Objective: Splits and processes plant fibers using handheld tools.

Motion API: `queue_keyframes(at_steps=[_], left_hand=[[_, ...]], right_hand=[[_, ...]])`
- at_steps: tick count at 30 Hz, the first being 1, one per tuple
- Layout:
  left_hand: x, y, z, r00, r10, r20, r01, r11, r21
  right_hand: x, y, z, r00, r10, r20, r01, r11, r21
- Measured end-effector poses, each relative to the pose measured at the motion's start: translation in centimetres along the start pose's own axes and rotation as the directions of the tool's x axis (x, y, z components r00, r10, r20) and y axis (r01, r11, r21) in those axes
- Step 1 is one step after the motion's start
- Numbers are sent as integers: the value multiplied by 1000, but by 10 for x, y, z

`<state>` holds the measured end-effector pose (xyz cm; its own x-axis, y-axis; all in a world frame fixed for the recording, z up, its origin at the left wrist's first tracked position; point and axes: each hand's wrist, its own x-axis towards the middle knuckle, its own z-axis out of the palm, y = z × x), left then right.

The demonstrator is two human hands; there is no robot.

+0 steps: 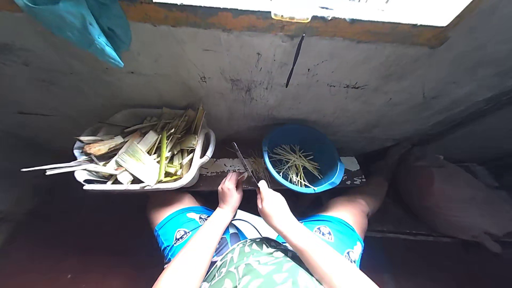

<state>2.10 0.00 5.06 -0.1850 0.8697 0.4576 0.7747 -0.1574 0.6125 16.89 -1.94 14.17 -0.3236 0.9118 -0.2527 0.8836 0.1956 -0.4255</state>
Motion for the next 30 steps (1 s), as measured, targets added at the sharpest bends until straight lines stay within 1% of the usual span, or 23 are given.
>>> queue_keyframes(at_steps=[4,8,10,13,16,18,20,24,27,30], left_hand=[[-3,4,1,1000,4,-7,-4,1000,19],[9,4,-6,994,-98,45,99,995,1],[11,-3,-4,998,-56,20,56,998,3],[9,-7,2,999,50,-23,-49,999,20],[-4,-2,8,992,125,26,-125,992,1],[-7,3,10,991,134,8,-133,991,-19],[-4,4,9,993,114,-14,-115,993,-22],[-1,1,6,1000,18,-22,-19,999,-41],[6,-1,2,1000,-27,-14,26,998,-55],[10,-7,-3,997,-78,12,79,995,-63]], right_hand=[[-11,-2,-4,999,24,23,-23,998,-58],[-18,-6,-9,992,65,107,-55,994,-100],[-16,-6,-9,992,68,108,-55,992,-114],[-9,-8,-19,987,88,137,-69,988,-141],[8,-2,-26,971,117,206,-94,988,-120],[17,2,-24,971,110,213,-88,990,-110],[19,0,-21,974,106,199,-86,991,-106],[32,-3,-7,970,111,218,-86,989,-118],[44,-2,7,974,95,205,-77,993,-93],[49,-7,8,975,81,205,-60,992,-110]])
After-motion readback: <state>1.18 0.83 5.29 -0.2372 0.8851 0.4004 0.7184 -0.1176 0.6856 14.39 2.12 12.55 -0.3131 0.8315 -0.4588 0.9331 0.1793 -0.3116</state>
